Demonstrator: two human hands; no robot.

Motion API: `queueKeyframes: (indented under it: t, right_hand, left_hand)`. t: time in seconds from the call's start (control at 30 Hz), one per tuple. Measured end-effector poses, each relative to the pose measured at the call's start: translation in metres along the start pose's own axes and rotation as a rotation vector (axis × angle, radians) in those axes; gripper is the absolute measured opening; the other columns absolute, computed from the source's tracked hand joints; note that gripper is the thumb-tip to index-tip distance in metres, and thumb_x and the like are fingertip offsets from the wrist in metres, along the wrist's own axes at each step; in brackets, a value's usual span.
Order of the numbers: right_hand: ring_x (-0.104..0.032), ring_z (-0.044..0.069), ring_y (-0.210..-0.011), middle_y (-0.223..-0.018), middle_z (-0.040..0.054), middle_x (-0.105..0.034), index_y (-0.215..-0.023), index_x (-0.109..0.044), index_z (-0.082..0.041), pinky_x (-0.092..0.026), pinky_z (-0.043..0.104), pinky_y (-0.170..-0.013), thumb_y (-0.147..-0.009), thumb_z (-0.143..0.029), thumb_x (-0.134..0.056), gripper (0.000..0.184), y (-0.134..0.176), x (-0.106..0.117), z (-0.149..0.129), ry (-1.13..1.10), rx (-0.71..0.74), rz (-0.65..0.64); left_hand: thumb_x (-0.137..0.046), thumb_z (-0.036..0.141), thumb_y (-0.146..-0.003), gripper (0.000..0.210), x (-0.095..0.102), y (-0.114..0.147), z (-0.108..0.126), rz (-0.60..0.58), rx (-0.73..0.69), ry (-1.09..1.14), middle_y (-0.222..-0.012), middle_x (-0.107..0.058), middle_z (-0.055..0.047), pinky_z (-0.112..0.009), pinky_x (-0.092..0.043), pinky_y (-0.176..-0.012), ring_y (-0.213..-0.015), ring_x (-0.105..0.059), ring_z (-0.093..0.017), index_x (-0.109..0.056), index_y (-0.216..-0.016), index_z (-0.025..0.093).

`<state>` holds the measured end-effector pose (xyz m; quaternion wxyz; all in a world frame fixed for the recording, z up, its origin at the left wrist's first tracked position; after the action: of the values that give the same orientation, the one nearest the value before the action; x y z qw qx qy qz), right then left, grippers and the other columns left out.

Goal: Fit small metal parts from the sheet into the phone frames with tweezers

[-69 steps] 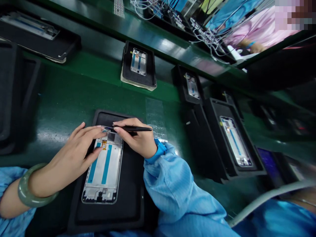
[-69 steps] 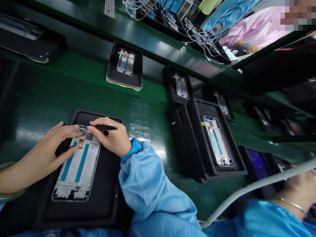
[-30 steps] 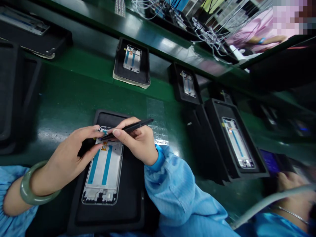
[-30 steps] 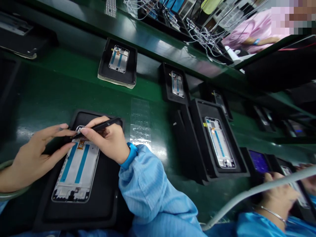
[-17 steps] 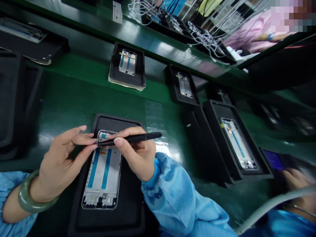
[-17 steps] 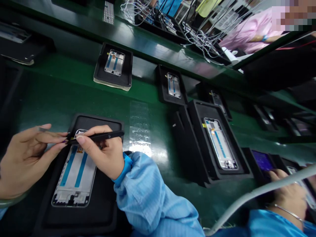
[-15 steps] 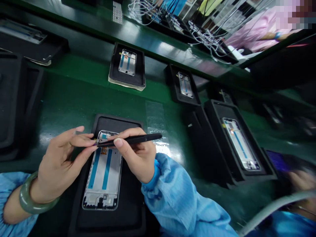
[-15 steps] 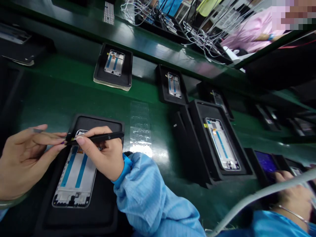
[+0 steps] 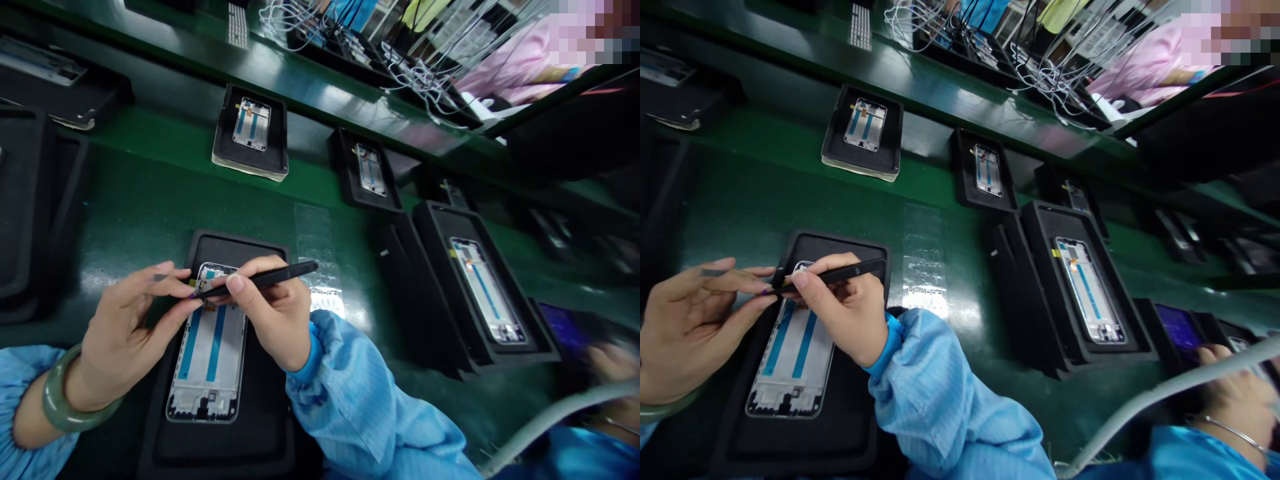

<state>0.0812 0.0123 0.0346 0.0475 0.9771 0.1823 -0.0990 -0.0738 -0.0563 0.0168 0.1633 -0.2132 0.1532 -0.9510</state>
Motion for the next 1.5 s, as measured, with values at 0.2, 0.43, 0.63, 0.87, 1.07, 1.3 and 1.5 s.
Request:
queueKeyframes:
  t: [0.2,0.43,0.63,0.87,1.07,1.3,1.5]
  right_hand:
    - [-0.072,0.016,-0.062,-0.071,-0.0002,-0.070,-0.079,-0.058,-0.023,-0.063,0.027,-0.059,-0.078,-0.041,-0.071,0.023,0.001,-0.001,0.000,0.071,0.023,0.008]
    - [-0.072,0.014,-0.066,-0.077,-0.0001,-0.072,-0.080,-0.059,-0.021,-0.063,0.025,-0.062,-0.080,-0.037,-0.071,0.020,-0.009,0.010,0.001,0.051,0.100,0.127]
    - [-0.073,0.015,-0.067,-0.078,0.0001,-0.072,-0.082,-0.057,-0.022,-0.063,0.027,-0.063,-0.078,-0.043,-0.071,0.026,-0.017,0.018,0.007,0.059,0.078,0.146]
    - [-0.072,0.014,-0.068,-0.077,-0.0002,-0.070,-0.083,-0.055,-0.022,-0.062,0.026,-0.062,-0.079,-0.045,-0.069,0.027,-0.019,0.019,0.009,0.085,0.102,0.109]
    - [-0.072,0.014,-0.070,-0.077,-0.0008,-0.069,-0.084,-0.056,-0.021,-0.062,0.026,-0.064,-0.078,-0.044,-0.071,0.028,-0.022,0.022,0.010,0.030,0.128,0.121]
    - [-0.072,0.014,-0.069,-0.076,-0.0009,-0.069,-0.084,-0.055,-0.021,-0.063,0.025,-0.063,-0.079,-0.042,-0.069,0.025,-0.025,0.025,0.011,0.013,0.116,0.122]
    - [-0.072,0.013,-0.068,-0.073,-0.0021,-0.068,-0.083,-0.055,-0.020,-0.062,0.024,-0.062,-0.078,-0.043,-0.070,0.028,-0.026,0.026,0.011,-0.008,0.119,0.129]
  left_hand:
    - [-0.066,0.012,-0.081,0.052,0.000,0.007,-0.008,-0.016,-0.050,-0.016,-0.093,-0.070,0.005,-0.040,-0.056,-0.096,-0.099,-0.069,-0.017,-0.046,-0.125,0.032]
    - [-0.064,0.017,-0.084,0.063,0.008,-0.007,-0.014,-0.095,-0.123,-0.187,-0.094,-0.068,0.004,-0.041,-0.054,-0.094,-0.095,-0.067,-0.018,-0.034,-0.137,0.034]
    - [-0.057,0.032,-0.090,0.056,0.007,-0.017,-0.018,-0.322,-0.210,-0.473,-0.099,-0.071,0.000,-0.041,-0.051,-0.085,-0.101,-0.062,-0.024,-0.032,-0.140,0.032]
    - [-0.044,0.030,-0.095,0.043,-0.006,-0.015,-0.005,-0.434,-0.155,-0.602,-0.099,-0.068,-0.003,-0.043,-0.045,-0.084,-0.097,-0.058,-0.025,-0.037,-0.136,0.027]
    - [-0.041,0.024,-0.095,0.042,-0.013,-0.010,0.006,-0.398,-0.119,-0.666,-0.093,-0.067,-0.002,-0.043,-0.041,-0.085,-0.088,-0.060,-0.023,-0.035,-0.137,0.025]
    - [-0.042,0.024,-0.095,0.046,-0.014,-0.009,0.004,-0.351,-0.132,-0.721,-0.092,-0.068,-0.001,-0.046,-0.038,-0.095,-0.085,-0.061,-0.022,-0.033,-0.140,0.027]
    - [-0.039,0.018,-0.094,0.050,-0.015,-0.008,0.000,-0.385,-0.210,-0.780,-0.089,-0.065,-0.001,-0.049,-0.029,-0.107,-0.085,-0.059,-0.020,-0.031,-0.142,0.024]
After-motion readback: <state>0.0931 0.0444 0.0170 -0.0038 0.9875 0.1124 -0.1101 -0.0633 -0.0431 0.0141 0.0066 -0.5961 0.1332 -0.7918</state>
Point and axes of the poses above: each hand's wrist, its own y-axis away from the middle knuckle, its own x-axis out of the back of the hand, z = x × y, the point moved 1 cm from there along -y, towards the middle knuckle
